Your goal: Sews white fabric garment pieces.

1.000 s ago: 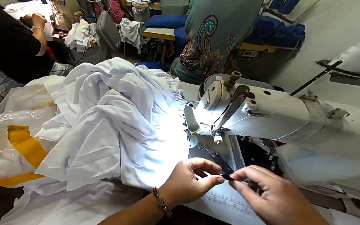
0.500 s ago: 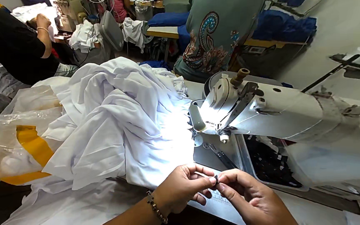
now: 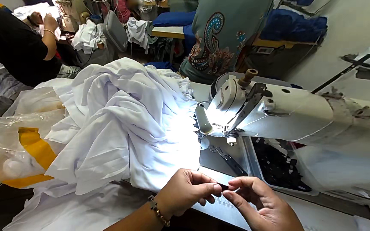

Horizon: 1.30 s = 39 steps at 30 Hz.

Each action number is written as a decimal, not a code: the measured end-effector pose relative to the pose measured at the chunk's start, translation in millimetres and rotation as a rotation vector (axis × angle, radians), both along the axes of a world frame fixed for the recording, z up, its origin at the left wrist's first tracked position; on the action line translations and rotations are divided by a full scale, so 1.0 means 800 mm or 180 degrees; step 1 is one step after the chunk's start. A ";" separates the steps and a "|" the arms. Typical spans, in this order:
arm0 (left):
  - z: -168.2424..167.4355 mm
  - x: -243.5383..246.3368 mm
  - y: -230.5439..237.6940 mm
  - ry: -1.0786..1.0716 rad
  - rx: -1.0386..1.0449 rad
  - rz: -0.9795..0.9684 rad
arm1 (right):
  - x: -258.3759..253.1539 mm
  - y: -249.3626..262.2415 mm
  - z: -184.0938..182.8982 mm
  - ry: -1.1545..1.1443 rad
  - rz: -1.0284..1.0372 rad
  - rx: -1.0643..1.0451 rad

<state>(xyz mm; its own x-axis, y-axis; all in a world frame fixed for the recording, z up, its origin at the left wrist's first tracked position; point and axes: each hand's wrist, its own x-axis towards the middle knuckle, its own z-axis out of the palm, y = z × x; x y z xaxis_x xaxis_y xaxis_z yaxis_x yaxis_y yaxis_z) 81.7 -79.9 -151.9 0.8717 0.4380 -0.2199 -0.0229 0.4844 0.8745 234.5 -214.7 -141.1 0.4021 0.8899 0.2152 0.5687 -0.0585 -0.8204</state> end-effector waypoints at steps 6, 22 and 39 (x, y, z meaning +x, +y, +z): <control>-0.004 0.003 -0.004 0.0124 0.0046 0.0104 | -0.002 -0.007 -0.004 -0.0177 -0.0050 0.0009; -0.017 0.008 -0.012 0.0096 0.0244 0.0371 | -0.015 0.003 -0.007 -0.0541 -0.0187 0.0023; -0.074 0.037 0.093 0.1045 0.5180 -0.0099 | 0.052 0.098 -0.027 0.2148 -0.1068 -0.0164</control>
<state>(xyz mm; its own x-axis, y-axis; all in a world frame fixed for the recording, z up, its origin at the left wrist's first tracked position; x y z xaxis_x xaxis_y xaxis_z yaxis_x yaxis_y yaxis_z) 111.0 -5.9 -211.2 0.8959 0.3628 0.2562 0.2443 -0.8842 0.3981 276.0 -136.0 -162.4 0.6830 0.6988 -0.2124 -0.1113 -0.1879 -0.9759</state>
